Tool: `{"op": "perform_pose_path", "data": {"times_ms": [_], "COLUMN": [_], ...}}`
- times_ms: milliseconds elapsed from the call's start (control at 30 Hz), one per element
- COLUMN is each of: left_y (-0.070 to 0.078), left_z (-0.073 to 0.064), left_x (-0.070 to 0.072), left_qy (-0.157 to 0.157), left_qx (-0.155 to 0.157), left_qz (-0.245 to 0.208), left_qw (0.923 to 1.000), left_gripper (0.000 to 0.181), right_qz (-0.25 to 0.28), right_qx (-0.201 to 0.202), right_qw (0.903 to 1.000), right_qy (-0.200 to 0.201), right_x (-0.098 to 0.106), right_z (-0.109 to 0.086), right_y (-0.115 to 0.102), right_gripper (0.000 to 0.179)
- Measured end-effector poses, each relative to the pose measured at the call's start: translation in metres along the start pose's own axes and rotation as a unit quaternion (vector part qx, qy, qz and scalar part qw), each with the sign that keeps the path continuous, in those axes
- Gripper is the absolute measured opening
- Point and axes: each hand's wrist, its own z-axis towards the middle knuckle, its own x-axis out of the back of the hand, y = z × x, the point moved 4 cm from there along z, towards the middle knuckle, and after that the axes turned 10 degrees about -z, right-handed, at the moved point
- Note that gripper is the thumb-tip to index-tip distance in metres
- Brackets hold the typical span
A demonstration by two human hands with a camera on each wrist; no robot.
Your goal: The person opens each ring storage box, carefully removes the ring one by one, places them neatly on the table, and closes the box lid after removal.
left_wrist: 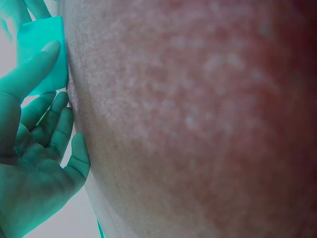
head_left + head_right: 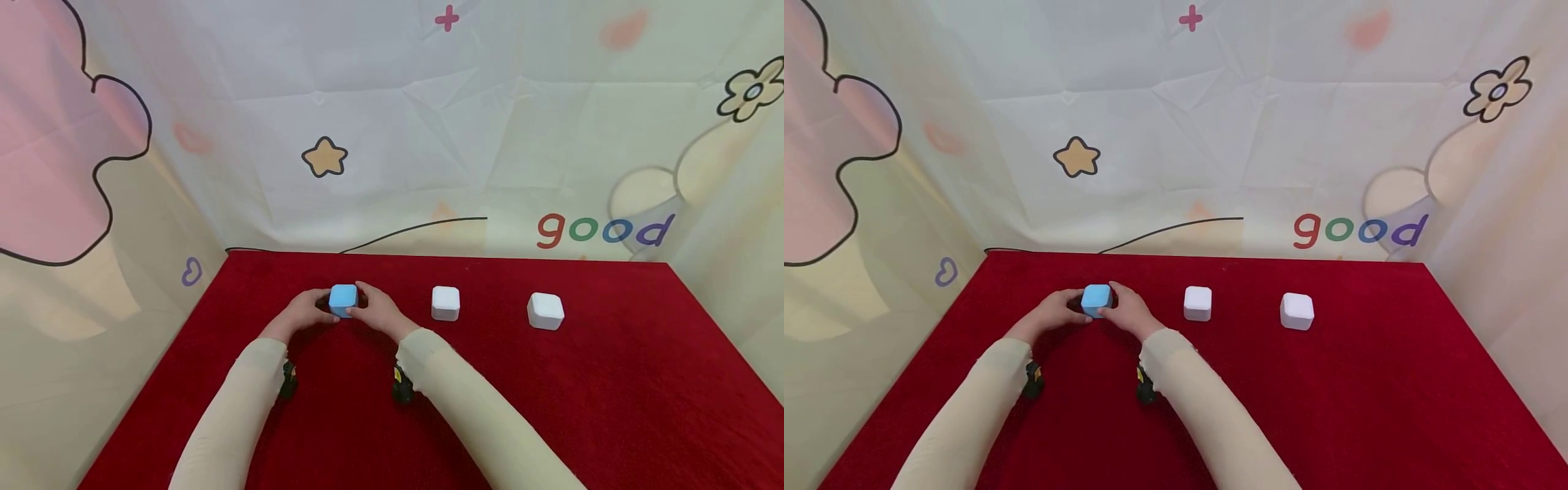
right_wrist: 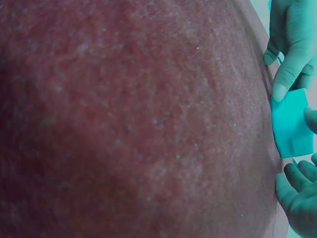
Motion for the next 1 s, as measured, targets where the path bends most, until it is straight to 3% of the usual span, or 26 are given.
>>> {"op": "perform_pose_path", "data": {"times_ms": [1000], "left_y": [0.002], "left_z": [0.0026], "left_x": [-0.0012], "left_qy": [0.002], "left_qx": [-0.001], "left_qz": [-0.005], "left_qw": [1.0], "left_gripper": [0.061], "right_qz": [-0.014], "right_qx": [-0.013], "right_qw": [0.9998], "right_qy": [0.003], "right_x": [-0.0028], "right_z": [0.0006], "right_y": [-0.0058], "right_gripper": [0.064]}}
